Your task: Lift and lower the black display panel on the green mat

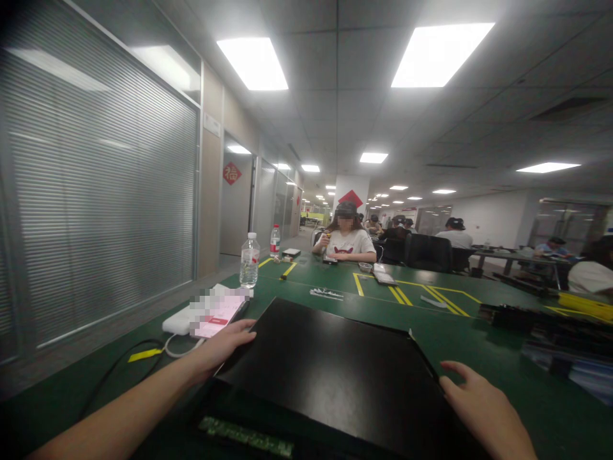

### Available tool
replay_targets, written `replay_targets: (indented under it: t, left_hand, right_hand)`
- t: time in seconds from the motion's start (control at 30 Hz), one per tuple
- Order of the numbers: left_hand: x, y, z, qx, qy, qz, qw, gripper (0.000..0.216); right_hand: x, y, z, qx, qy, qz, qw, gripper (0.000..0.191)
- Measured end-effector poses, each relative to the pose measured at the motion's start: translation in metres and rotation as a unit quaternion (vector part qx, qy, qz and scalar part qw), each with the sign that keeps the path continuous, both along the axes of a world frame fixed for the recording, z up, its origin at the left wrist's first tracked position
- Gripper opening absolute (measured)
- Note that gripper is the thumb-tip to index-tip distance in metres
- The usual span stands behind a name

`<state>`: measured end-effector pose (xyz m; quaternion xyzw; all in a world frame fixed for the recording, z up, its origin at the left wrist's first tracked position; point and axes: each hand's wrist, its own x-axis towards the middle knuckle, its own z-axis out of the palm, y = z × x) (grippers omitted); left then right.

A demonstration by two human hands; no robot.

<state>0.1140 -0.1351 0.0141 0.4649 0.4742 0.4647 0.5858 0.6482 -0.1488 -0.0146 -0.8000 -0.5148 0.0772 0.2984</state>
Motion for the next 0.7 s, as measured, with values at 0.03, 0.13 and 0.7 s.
replay_targets:
  t: [0.03,0.13,0.7]
  left_hand:
    - [0.0000,0.0000,0.0003,0.004,0.002,-0.002,1.000,0.052]
    - [0.0004,-0.0002,0.0005,0.016,0.010,-0.008,1.000,0.052]
    - [0.0056,0.0015,-0.0043,0.028,0.009,-0.017,0.999,0.063]
  right_hand:
    - [0.0004,0.0000,0.0003,-0.004,0.004,0.000,1.000,0.044]
    - [0.0015,-0.0002,0.0012,-0.015,0.022,0.003,1.000,0.043]
    - [0.0007,-0.0012,0.0032,-0.022,0.020,0.005,1.000,0.040]
